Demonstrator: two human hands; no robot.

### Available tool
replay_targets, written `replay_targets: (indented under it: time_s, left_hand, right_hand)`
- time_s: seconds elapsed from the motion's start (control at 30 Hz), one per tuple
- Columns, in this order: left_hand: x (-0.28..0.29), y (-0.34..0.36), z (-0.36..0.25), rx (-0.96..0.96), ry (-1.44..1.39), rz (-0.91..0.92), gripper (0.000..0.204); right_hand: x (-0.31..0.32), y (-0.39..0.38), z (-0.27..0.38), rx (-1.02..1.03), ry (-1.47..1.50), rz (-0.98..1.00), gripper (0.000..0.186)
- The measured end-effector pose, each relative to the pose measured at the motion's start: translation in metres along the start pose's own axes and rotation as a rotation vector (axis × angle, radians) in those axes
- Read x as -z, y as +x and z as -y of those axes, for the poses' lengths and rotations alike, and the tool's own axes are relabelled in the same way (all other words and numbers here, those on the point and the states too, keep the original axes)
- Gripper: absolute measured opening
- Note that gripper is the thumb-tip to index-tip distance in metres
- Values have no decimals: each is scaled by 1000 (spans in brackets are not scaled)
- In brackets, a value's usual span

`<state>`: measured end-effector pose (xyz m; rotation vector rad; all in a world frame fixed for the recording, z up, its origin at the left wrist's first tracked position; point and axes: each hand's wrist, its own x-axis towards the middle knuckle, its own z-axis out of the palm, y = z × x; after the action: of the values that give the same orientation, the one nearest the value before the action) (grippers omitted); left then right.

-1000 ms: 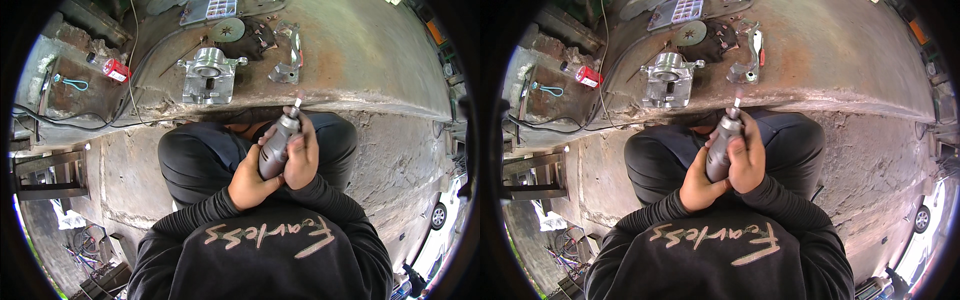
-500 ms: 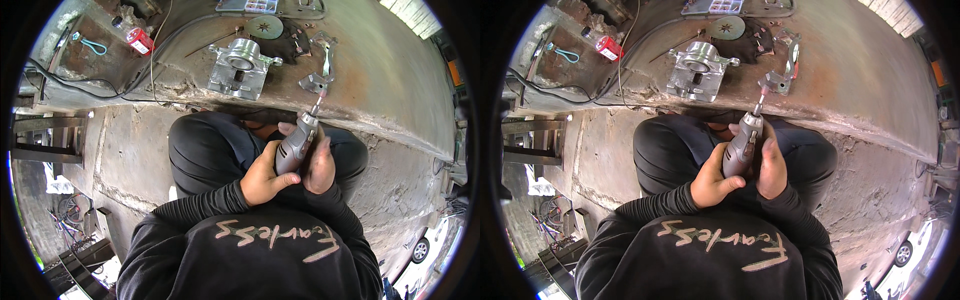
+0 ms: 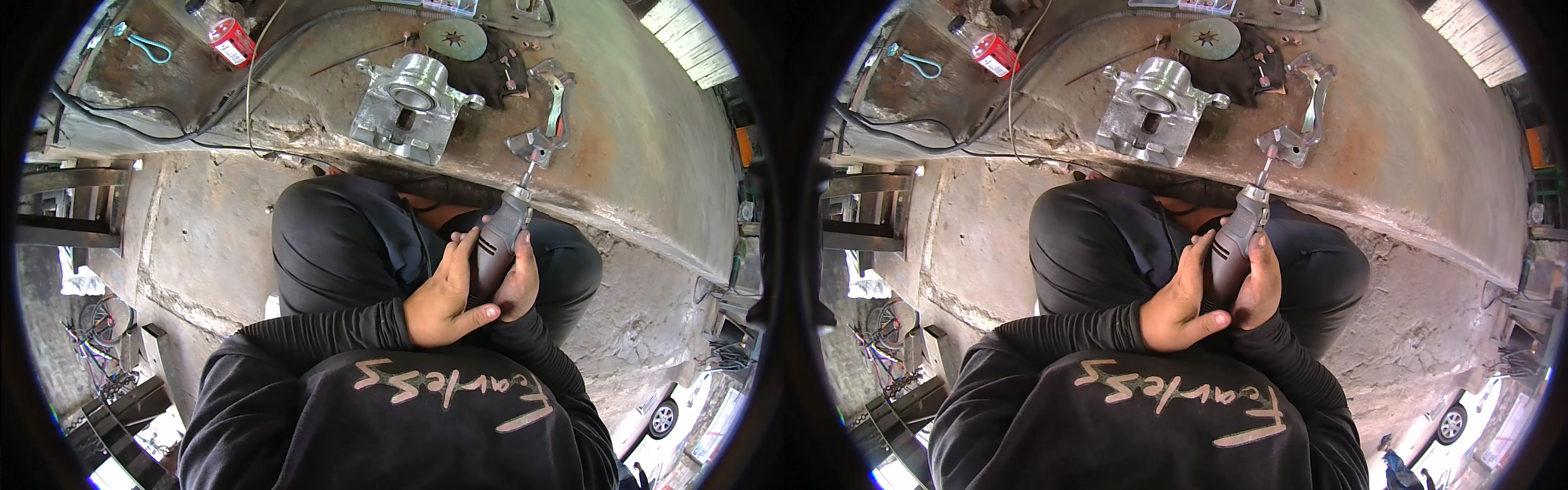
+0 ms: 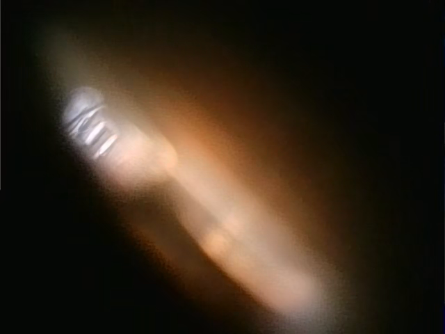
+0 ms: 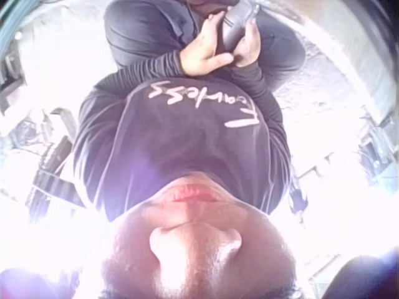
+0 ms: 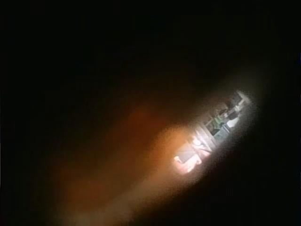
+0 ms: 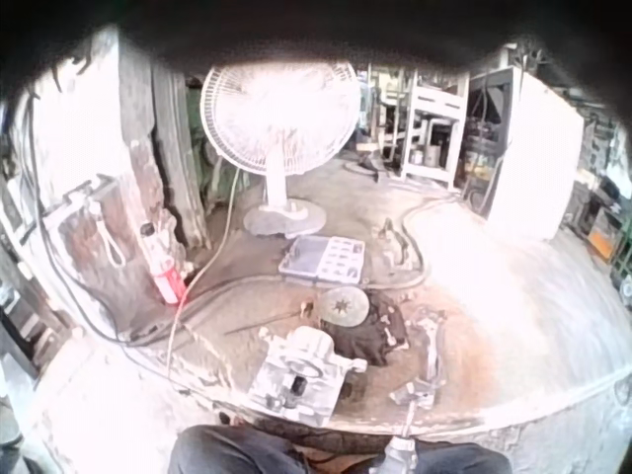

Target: The person uses a rotary tool to grind and polish a metal part, likely a brake caliper. They hold the part with one hand and operate the tool with the other, rotating the part to access different surfaces.

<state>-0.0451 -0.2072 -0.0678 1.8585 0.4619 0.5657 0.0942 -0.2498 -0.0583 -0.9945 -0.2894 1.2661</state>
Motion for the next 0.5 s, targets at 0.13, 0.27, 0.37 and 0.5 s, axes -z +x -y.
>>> replay_targets:
  time_s: [0.13, 0.27, 0.37, 0.5]
  left_hand:
    - [0, 2, 2, 109, 15, 46, 99]
    - [2, 3, 4, 139, -114, 31, 95]
    - [2, 3, 4, 135, -73, 31, 98]
    - [0, 2, 3, 141, -55, 29, 102]
  right_hand:
    - [2, 4, -4, 76, -236, -16, 58]
    - [2, 5, -7, 160, -230, 11, 59]
    - [2, 5, -9, 185, -292, 27, 59]
    - [5, 5, -9, 235, -431, -9, 56]
